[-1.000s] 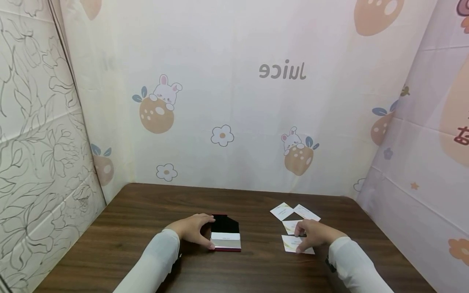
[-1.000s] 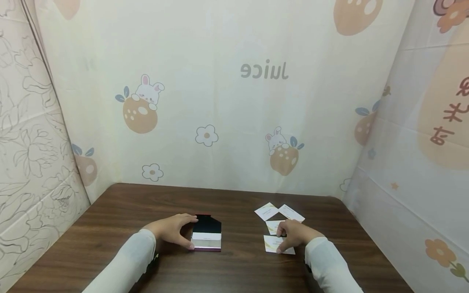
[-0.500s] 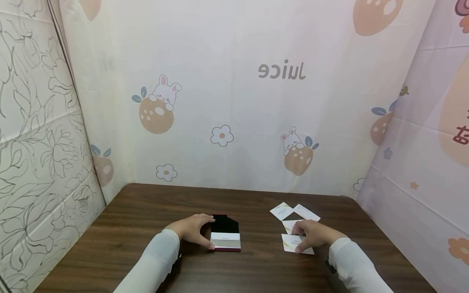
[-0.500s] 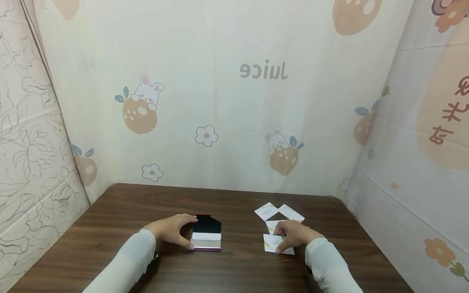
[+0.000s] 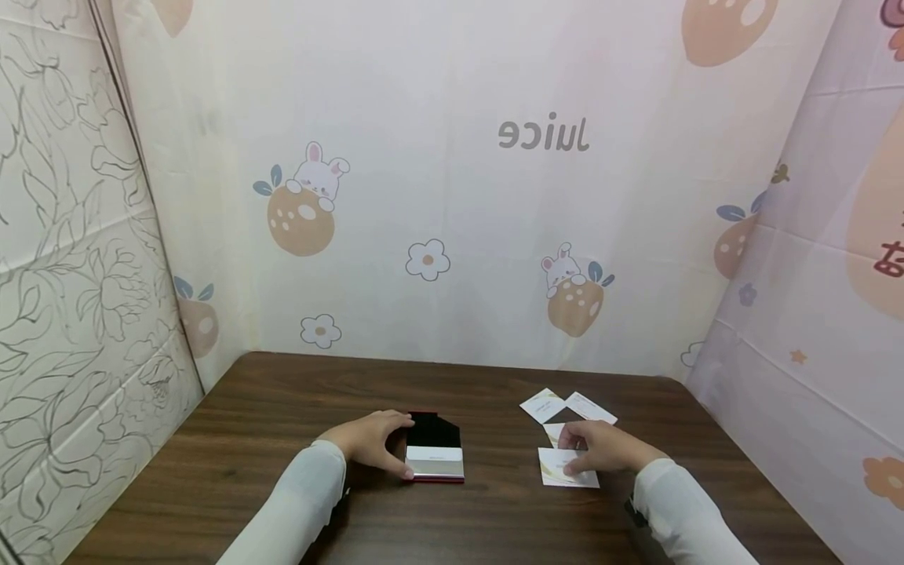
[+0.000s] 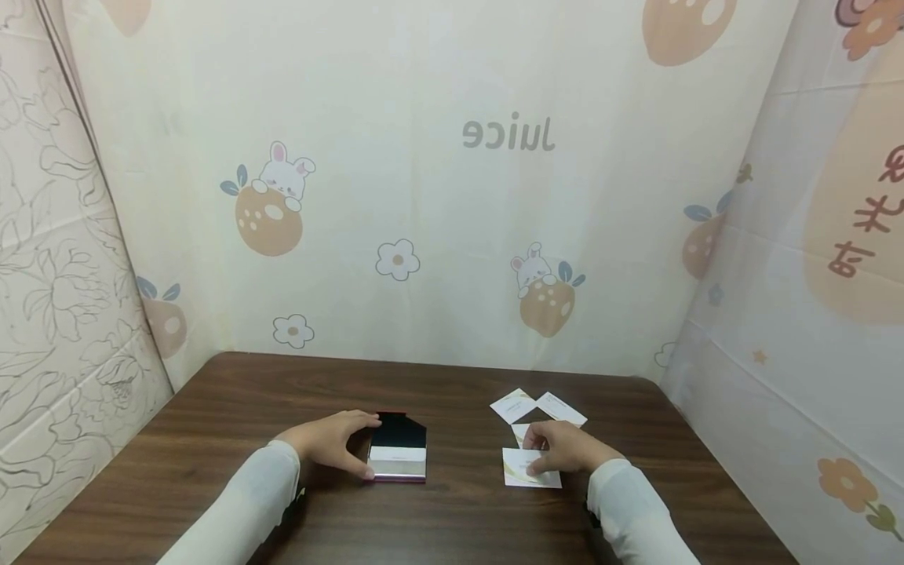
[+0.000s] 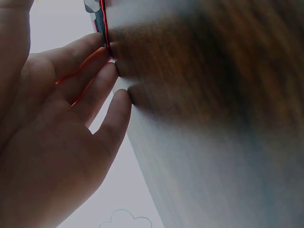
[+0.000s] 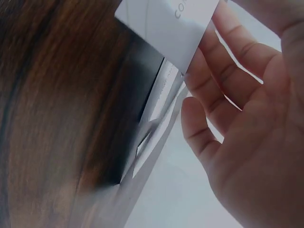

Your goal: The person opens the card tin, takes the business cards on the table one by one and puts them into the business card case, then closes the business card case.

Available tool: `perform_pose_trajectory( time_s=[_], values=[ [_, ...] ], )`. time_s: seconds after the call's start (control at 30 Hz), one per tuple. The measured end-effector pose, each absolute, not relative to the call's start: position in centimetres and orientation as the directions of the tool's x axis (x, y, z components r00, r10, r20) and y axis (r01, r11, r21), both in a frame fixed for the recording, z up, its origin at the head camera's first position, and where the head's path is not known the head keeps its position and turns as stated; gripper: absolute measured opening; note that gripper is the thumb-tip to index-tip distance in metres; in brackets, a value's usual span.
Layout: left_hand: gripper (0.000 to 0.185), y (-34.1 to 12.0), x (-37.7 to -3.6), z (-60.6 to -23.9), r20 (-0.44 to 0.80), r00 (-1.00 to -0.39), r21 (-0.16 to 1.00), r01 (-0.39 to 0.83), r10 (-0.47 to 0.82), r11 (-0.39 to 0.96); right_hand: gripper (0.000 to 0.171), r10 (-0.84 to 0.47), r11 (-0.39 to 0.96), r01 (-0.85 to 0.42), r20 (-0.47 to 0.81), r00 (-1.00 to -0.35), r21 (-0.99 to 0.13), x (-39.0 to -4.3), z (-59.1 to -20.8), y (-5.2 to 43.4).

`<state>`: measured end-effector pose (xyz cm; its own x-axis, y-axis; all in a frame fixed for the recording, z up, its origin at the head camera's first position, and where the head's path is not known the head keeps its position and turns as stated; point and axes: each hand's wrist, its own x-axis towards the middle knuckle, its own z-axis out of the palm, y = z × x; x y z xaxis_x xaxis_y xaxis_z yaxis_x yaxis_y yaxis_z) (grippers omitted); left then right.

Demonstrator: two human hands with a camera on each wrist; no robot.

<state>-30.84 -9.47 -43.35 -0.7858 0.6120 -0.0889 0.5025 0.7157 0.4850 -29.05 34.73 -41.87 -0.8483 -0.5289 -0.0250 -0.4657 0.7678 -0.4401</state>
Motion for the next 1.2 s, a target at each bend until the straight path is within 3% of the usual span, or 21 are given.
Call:
perform_pose_trajectory(
  time_s=[0.63, 1.2],
  values=[
    [0.092, -9.6, -30.9, -43.4, -0.087, -0.784, 0.486, 0.505, 0.614, 0.714, 0.010, -0.584, 0.700, -0.526, 0.037, -0.811, -0.484, -29.0, -41.2, 34.1],
    [0.089, -9.4, -30.6, -43.2, -0.093, -0.781, 0.499, 0.500, 0.617, 0.708, 0.008, -0.605, 0.645, -0.547, 0.082, -0.792, -0.533, -29.2, -40.5, 33.6]
  ],
)
